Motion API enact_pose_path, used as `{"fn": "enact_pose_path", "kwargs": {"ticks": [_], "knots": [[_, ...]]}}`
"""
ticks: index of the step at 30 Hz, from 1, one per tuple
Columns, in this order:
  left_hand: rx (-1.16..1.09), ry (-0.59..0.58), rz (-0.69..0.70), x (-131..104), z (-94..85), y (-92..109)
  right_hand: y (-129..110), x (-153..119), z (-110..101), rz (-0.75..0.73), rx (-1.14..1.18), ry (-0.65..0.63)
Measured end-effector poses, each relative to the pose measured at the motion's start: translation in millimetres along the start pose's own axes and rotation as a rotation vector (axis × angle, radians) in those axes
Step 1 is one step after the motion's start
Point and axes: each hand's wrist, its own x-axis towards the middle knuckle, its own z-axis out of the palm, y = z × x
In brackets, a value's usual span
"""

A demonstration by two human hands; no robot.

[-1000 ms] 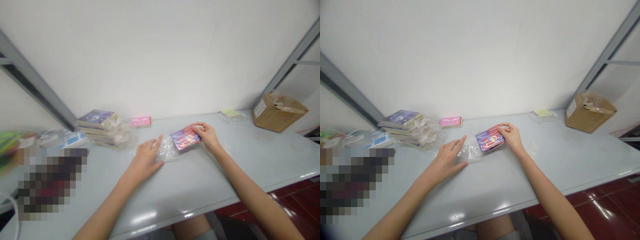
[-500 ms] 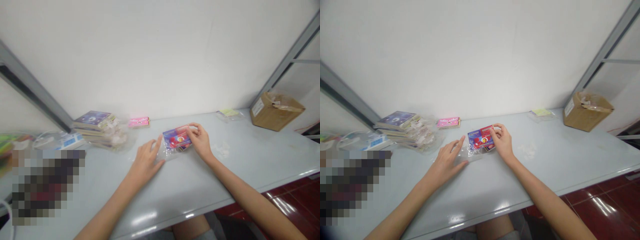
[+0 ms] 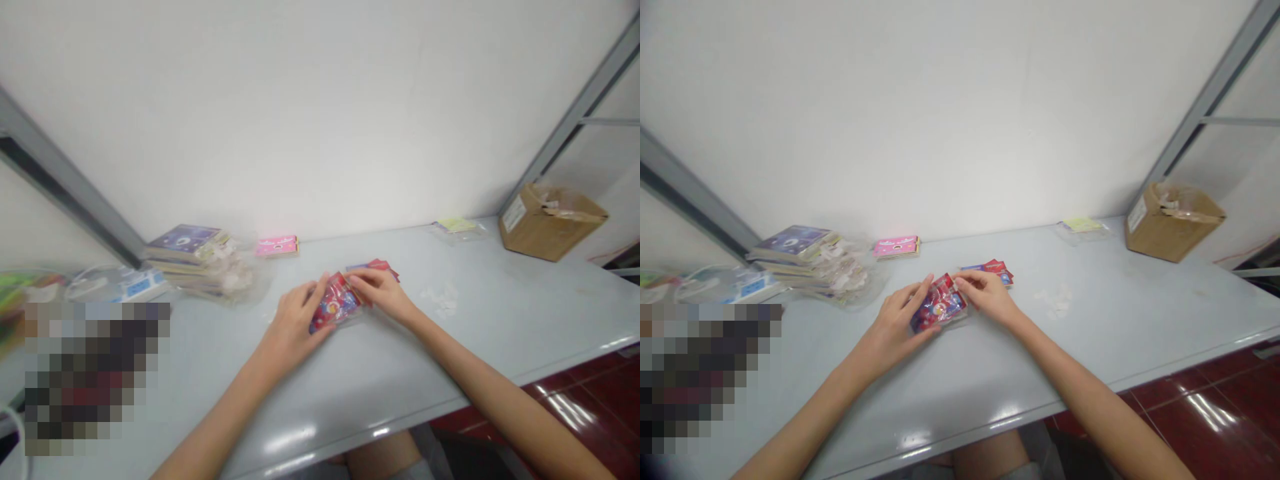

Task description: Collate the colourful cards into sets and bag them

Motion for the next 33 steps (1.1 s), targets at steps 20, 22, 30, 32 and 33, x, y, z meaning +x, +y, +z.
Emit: {"fn": "enact_pose_path", "kwargs": {"ticks": [20, 22, 30, 32, 33], "knots": [[0.002, -0.067, 0.005, 0, -3.0, 6, -13, -9, 6, -0.074, -0.212, -0.405], [0.048, -0.086, -0.021, -1, -3.8, 7, -14, -9, 6, -0.057, -0.221, -0.408], [0.074, -0.276, -0.137, -5, -10.6, 6, -14, -10, 4, 0.036, -0.189, -0.421], [0.035, -0.291, -0.116, -5, -11.9, 6, -17, -12, 2, 0.108, -0.148, -0.542], [0.015, -0.305, -0.108, -5, -11.9, 5, -19, -12, 2, 0.143, -0.133, -0.614]]}}
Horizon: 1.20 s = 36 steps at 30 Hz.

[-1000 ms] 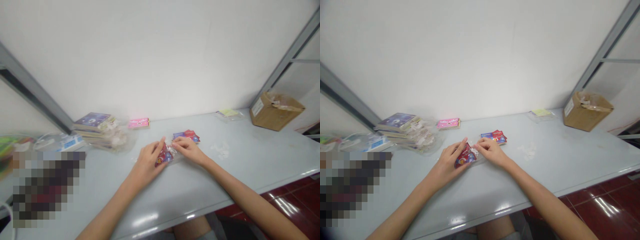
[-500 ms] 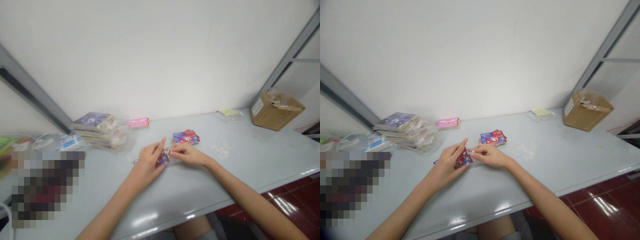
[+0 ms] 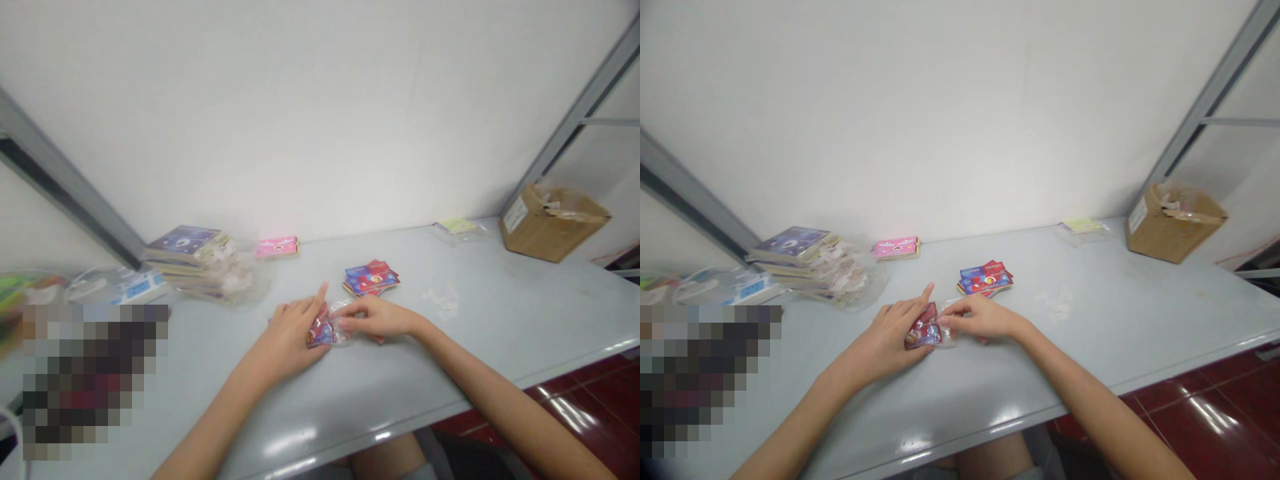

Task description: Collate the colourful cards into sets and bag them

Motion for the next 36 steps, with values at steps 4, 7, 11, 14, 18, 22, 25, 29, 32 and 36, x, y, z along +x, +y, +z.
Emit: {"fn": "enact_pose_path", "kwargs": {"ticks": [4, 7, 11, 14, 18, 22, 25, 29, 32, 36], "knots": [[-0.023, -0.064, 0.020, -1, 3.9, -3, -1, -1, 2, 0.023, 0.024, -0.135], [0.001, -0.087, 0.007, -3, 6.7, -5, 0, 0, 5, 0.019, 0.043, -0.078], [0.012, -0.114, 0.009, -4, 6.2, -1, 1, 4, 10, -0.003, 0.109, -0.111], [-0.006, -0.093, 0.068, -4, 4.9, 4, 0, 4, 11, 0.041, 0.125, -0.178], [-0.027, -0.040, 0.113, -3, 4.2, 7, -1, 4, 9, 0.065, 0.104, -0.123], [-0.031, -0.013, 0.115, -2, 2.8, 5, -2, 3, 4, 0.041, 0.124, -0.062], [-0.024, -0.007, 0.118, -2, 2.5, 4, -3, 0, 2, 0.046, 0.177, -0.145], [-0.021, -0.016, 0.089, -1, 4.7, 1, -4, -1, 2, 0.048, 0.197, -0.170], [-0.021, -0.007, 0.067, 0, 6.1, -2, 2, 3, -2, 0.036, 0.180, 0.075], [-0.005, 0.022, 0.062, 1, 5.9, -5, 24, 5, -22, -0.012, -0.075, 0.659]]}}
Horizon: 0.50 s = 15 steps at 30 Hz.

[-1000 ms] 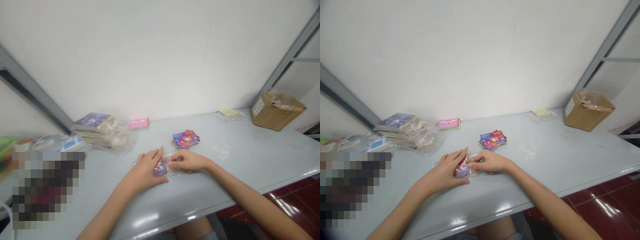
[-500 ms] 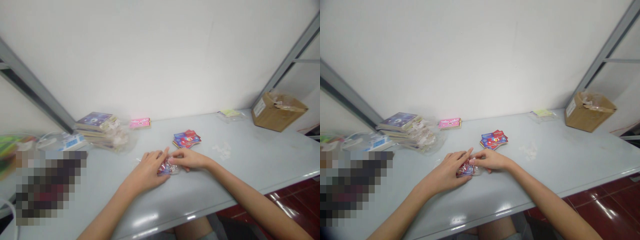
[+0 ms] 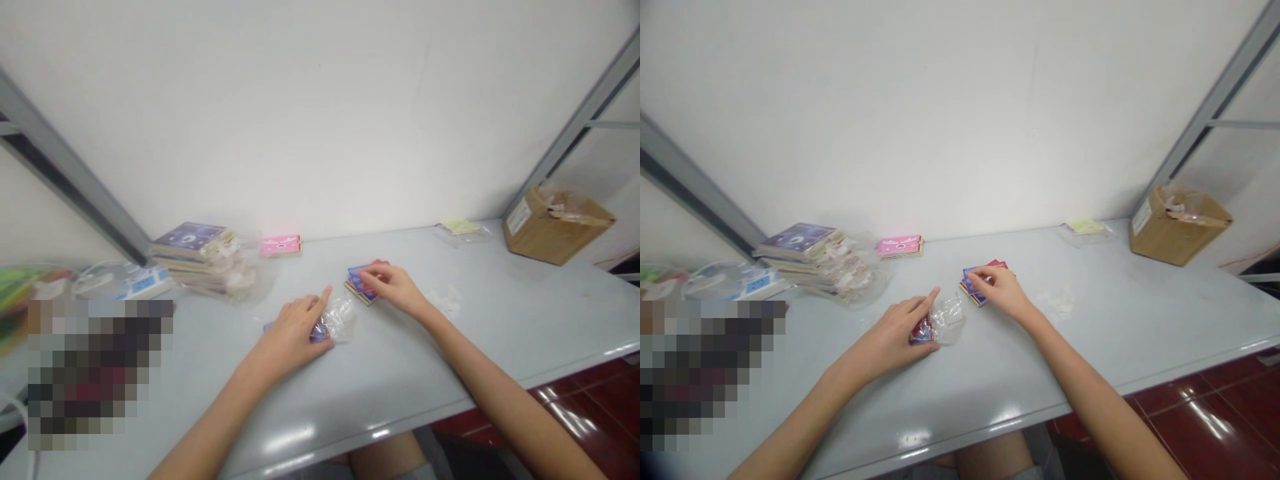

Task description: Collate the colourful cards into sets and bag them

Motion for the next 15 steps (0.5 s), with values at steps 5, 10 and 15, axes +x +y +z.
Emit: {"fn": "enact_pose_path", "kwargs": {"ticks": [5, 10, 15], "knots": [[-0.009, -0.003, -0.025, 1, 1.6, -4, 35, 11, -27, 0.071, -0.443, 0.308], [-0.008, -0.018, -0.052, 1, 7.5, -7, 45, 10, -37, 0.256, -0.457, 0.114], [0.005, -0.030, -0.071, 1, 9.4, -6, 46, 12, -37, 0.282, -0.447, 0.221]]}}
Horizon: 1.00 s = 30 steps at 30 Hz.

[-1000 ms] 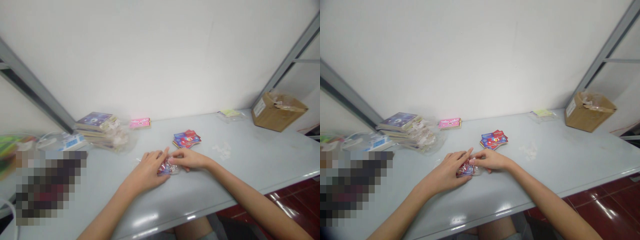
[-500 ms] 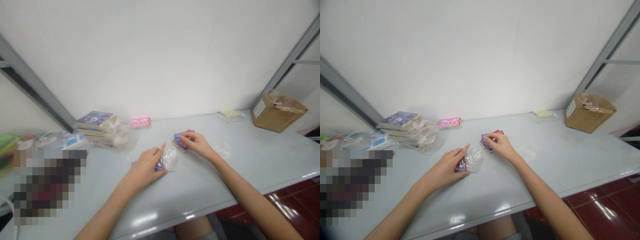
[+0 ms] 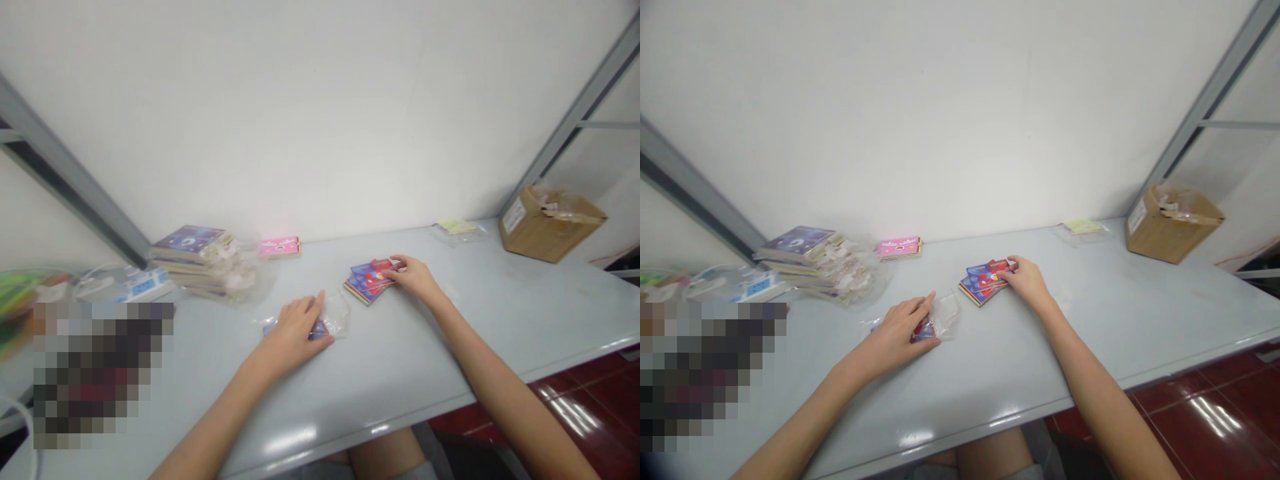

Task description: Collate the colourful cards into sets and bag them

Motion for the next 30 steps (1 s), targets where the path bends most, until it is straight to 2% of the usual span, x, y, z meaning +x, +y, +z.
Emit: {"fn": "enact_pose_path", "kwargs": {"ticks": [5, 8, 11, 14, 18, 21, 25, 30], "knots": [[0.010, -0.011, -0.001, 0, 0.0, 0, 2, 4, -1, 0.032, 0.079, 0.126], [0.019, -0.017, -0.009, 0, -0.1, -1, -3, 5, -5, 0.033, 0.387, 0.179], [0.023, -0.024, -0.021, 1, 0.1, -1, -11, 3, -9, 0.040, 0.769, 0.054], [0.020, -0.004, -0.024, 1, 1.9, -1, -19, -3, -8, 0.049, 0.919, -0.095], [0.020, 0.077, -0.025, 2, 5.1, -1, -32, -13, 1, 0.039, 0.956, -0.267], [0.030, 0.097, -0.031, 2, 5.8, 1, -42, -22, 10, 0.027, 0.939, -0.320], [0.050, 0.098, -0.059, 3, 4.5, 3, -51, -30, 14, 0.020, 0.827, -0.306], [0.057, 0.094, -0.047, 3, 1.4, 4, -51, -31, 7, 0.108, 0.752, -0.243]]}}
